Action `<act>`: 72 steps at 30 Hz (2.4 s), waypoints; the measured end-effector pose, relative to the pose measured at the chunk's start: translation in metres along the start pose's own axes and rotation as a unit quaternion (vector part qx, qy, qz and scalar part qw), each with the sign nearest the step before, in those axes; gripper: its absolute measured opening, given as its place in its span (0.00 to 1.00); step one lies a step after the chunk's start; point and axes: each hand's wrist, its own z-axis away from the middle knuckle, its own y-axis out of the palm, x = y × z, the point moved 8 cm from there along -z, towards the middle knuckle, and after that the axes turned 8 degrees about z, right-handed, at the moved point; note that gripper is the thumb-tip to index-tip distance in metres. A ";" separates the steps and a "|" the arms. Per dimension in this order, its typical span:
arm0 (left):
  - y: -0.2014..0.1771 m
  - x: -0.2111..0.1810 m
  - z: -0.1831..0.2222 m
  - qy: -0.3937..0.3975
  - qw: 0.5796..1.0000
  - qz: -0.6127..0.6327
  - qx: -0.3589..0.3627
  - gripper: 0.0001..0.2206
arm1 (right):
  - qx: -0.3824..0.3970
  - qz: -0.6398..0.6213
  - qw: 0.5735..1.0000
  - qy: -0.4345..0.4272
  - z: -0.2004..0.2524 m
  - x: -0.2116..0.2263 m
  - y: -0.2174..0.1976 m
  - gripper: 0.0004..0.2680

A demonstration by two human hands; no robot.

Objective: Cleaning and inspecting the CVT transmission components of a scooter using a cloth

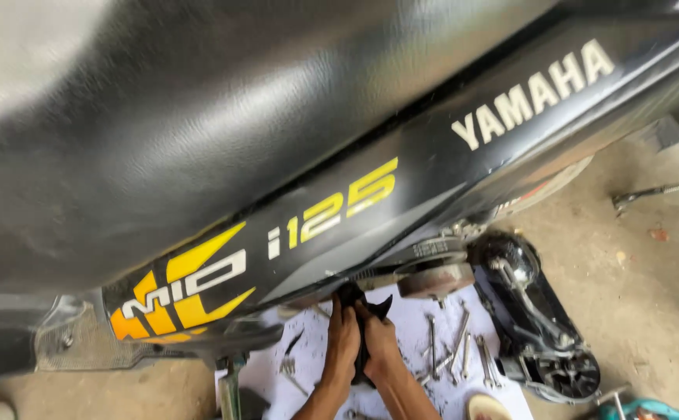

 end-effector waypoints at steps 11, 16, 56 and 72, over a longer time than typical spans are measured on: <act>-0.018 -0.029 0.036 -0.039 0.998 0.023 0.033 0.27 | -0.050 0.037 0.995 -0.078 0.000 -0.016 0.005 0.11; -0.012 -0.037 0.025 0.008 0.999 0.024 0.047 0.27 | -0.039 0.032 0.993 -0.104 -0.017 -0.010 0.007 0.10; 0.005 -0.013 0.001 0.056 0.996 0.031 0.063 0.27 | -0.058 0.101 0.976 -0.182 0.005 0.019 -0.005 0.10; 0.008 -0.041 0.022 0.002 1.000 0.002 0.028 0.29 | 0.015 0.020 1.000 0.009 0.006 0.000 -0.002 0.15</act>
